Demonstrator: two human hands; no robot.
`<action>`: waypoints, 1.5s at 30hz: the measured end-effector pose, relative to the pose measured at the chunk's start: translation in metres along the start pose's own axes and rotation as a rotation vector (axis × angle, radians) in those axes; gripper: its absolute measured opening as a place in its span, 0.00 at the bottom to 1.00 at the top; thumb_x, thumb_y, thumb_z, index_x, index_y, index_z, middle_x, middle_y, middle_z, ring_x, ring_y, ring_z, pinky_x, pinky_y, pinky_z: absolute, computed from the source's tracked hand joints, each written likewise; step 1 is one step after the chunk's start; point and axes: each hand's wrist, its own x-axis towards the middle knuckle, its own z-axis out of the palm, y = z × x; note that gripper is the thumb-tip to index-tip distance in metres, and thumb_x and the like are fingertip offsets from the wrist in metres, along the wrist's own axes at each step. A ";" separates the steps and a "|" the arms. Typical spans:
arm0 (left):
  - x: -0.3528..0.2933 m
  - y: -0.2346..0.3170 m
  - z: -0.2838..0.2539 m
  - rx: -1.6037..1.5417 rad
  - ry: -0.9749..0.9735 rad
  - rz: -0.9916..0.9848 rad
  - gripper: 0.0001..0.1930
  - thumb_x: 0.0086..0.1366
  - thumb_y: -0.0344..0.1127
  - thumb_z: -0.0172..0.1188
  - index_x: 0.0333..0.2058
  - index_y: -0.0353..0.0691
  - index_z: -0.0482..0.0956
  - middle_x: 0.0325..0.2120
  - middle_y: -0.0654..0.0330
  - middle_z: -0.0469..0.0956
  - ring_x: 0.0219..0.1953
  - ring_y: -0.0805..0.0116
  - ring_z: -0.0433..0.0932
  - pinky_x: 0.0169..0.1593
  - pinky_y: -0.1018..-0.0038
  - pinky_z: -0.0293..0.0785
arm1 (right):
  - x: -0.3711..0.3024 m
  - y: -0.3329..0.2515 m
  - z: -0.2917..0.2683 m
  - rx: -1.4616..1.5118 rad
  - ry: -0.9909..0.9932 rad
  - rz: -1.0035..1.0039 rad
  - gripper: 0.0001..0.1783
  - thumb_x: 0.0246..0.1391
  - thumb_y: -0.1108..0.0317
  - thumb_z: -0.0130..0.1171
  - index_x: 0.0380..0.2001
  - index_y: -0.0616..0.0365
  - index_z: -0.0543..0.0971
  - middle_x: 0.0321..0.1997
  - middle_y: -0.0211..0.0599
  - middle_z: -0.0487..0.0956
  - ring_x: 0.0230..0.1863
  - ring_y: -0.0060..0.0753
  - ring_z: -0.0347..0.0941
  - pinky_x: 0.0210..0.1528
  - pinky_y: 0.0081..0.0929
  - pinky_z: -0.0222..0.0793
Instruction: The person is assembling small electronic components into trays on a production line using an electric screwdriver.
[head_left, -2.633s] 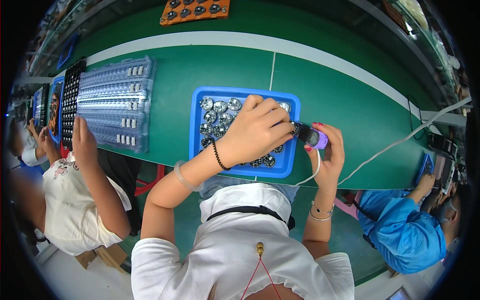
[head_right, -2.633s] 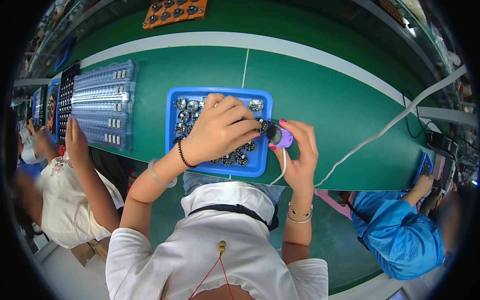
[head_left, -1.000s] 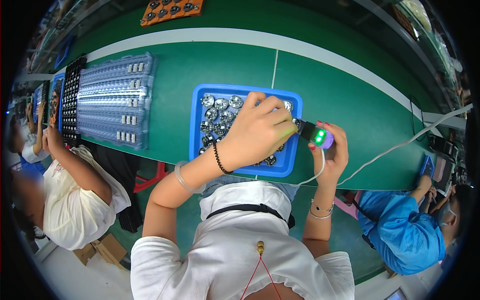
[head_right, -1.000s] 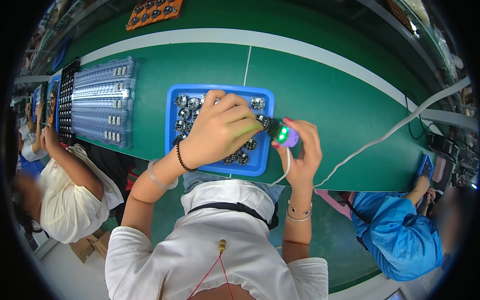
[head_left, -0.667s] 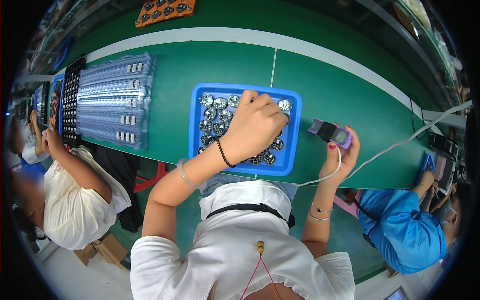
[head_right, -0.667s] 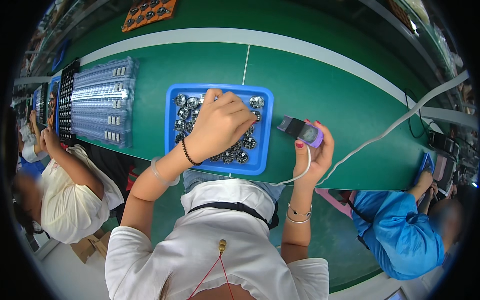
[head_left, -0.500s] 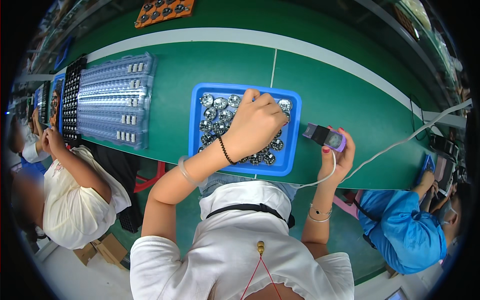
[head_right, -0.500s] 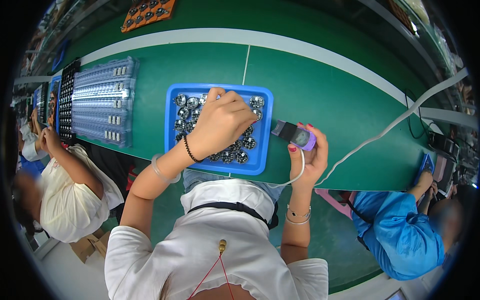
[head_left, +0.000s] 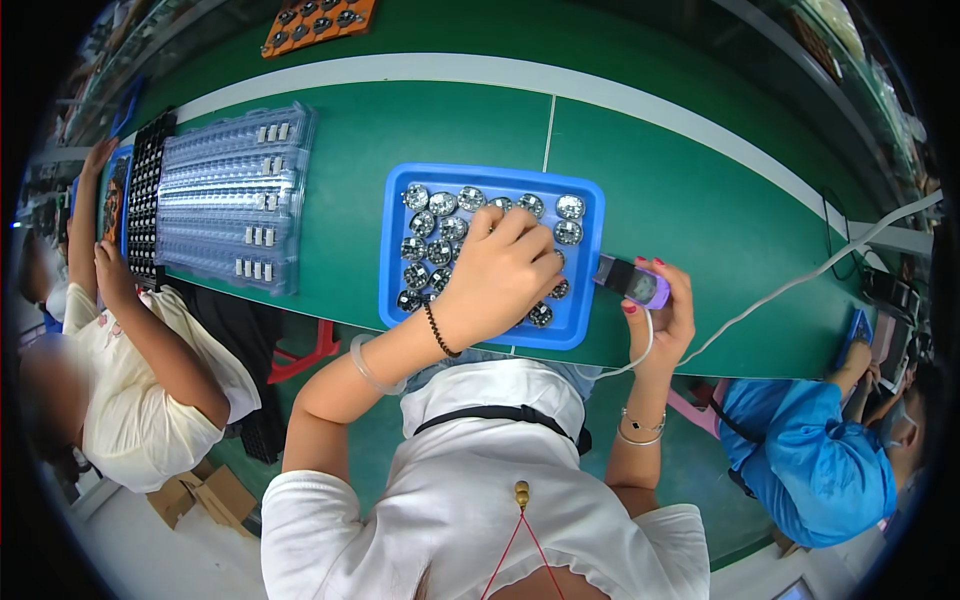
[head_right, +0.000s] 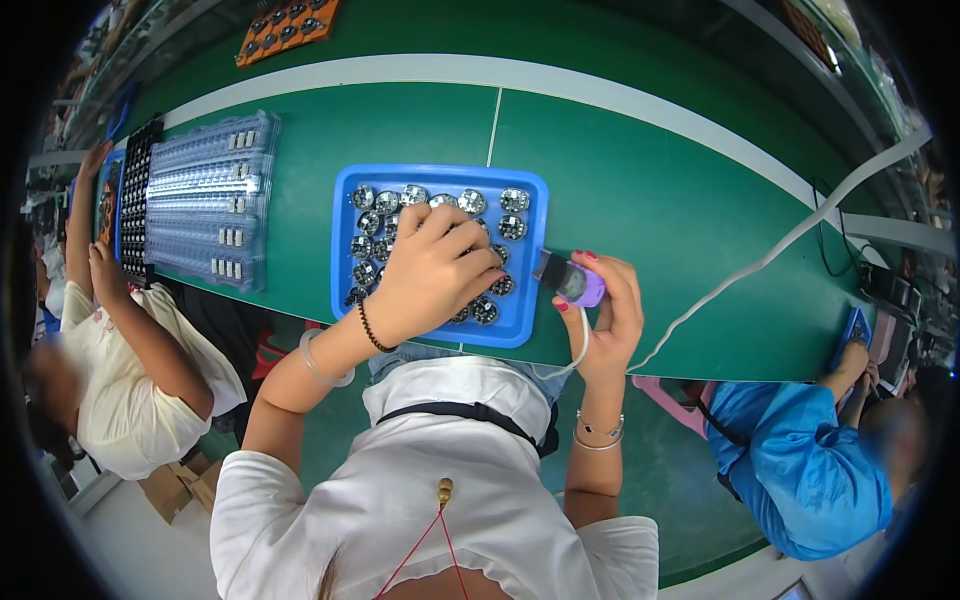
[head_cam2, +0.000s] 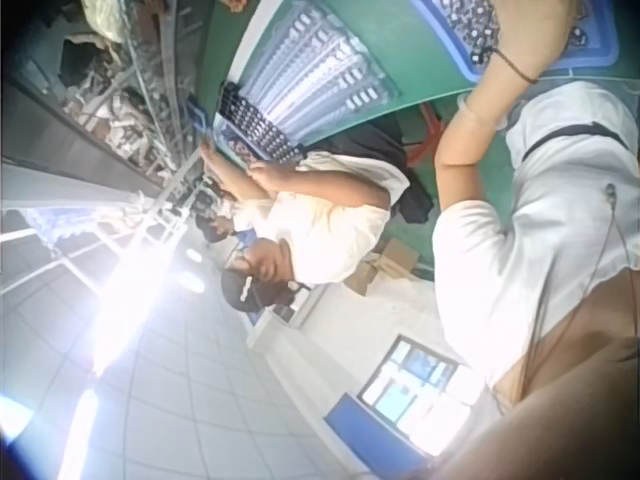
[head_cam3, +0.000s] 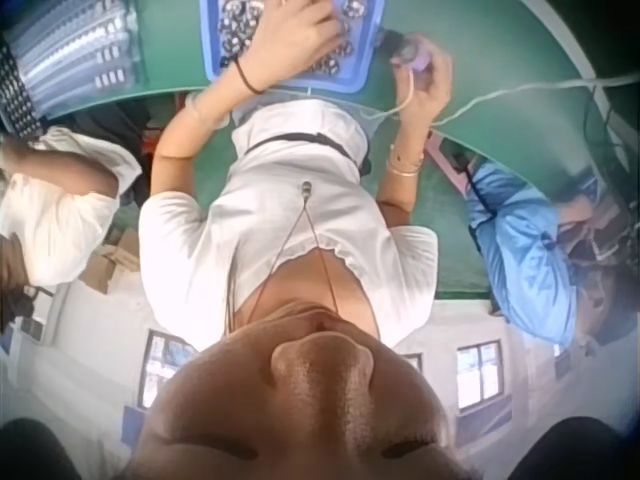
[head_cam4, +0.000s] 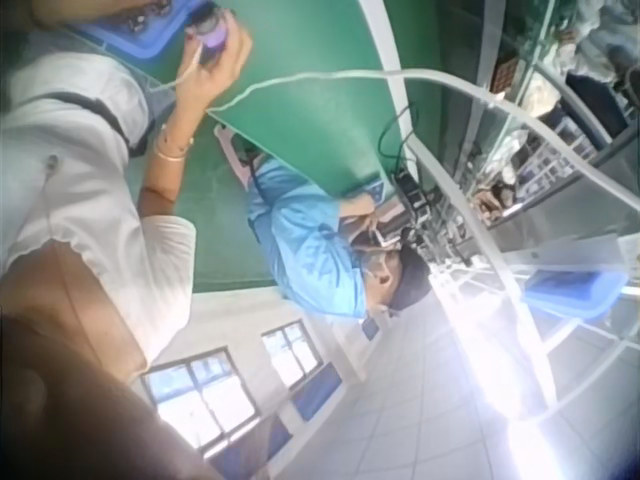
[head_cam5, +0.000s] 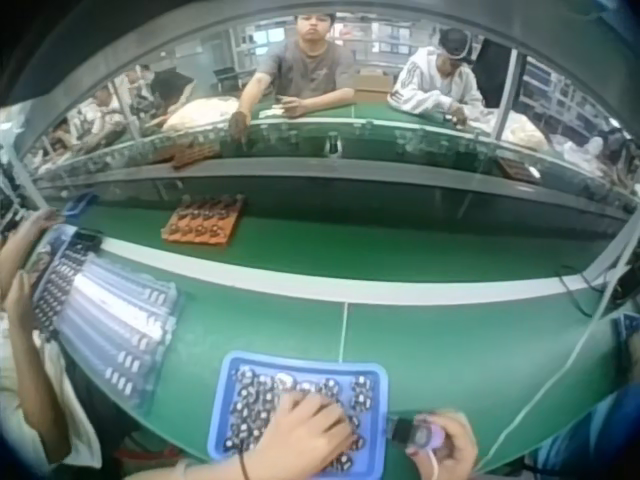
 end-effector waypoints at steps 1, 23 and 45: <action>-0.001 0.000 0.003 0.030 -0.005 0.035 0.08 0.44 0.39 0.68 0.23 0.47 0.78 0.28 0.69 0.72 0.40 0.69 0.69 0.44 0.67 0.58 | 0.002 -0.002 -0.001 -0.081 -0.068 -0.054 0.26 0.45 0.70 0.67 0.49 0.64 0.71 0.46 0.43 0.73 0.48 0.35 0.70 0.52 0.29 0.65; 0.003 0.005 -0.005 -0.184 0.112 0.014 0.08 0.45 0.36 0.68 0.27 0.48 0.80 0.28 0.71 0.74 0.37 0.69 0.71 0.44 0.68 0.57 | -0.006 0.001 0.005 0.037 0.067 0.048 0.29 0.48 0.63 0.65 0.51 0.64 0.68 0.47 0.44 0.73 0.49 0.35 0.69 0.53 0.32 0.64; -0.016 0.005 0.002 -0.038 -0.042 0.121 0.08 0.45 0.37 0.67 0.26 0.50 0.79 0.28 0.71 0.71 0.42 0.68 0.69 0.46 0.64 0.56 | -0.017 -0.015 -0.002 -0.290 -0.229 -0.154 0.25 0.40 0.66 0.70 0.42 0.64 0.75 0.41 0.42 0.75 0.42 0.38 0.70 0.45 0.30 0.66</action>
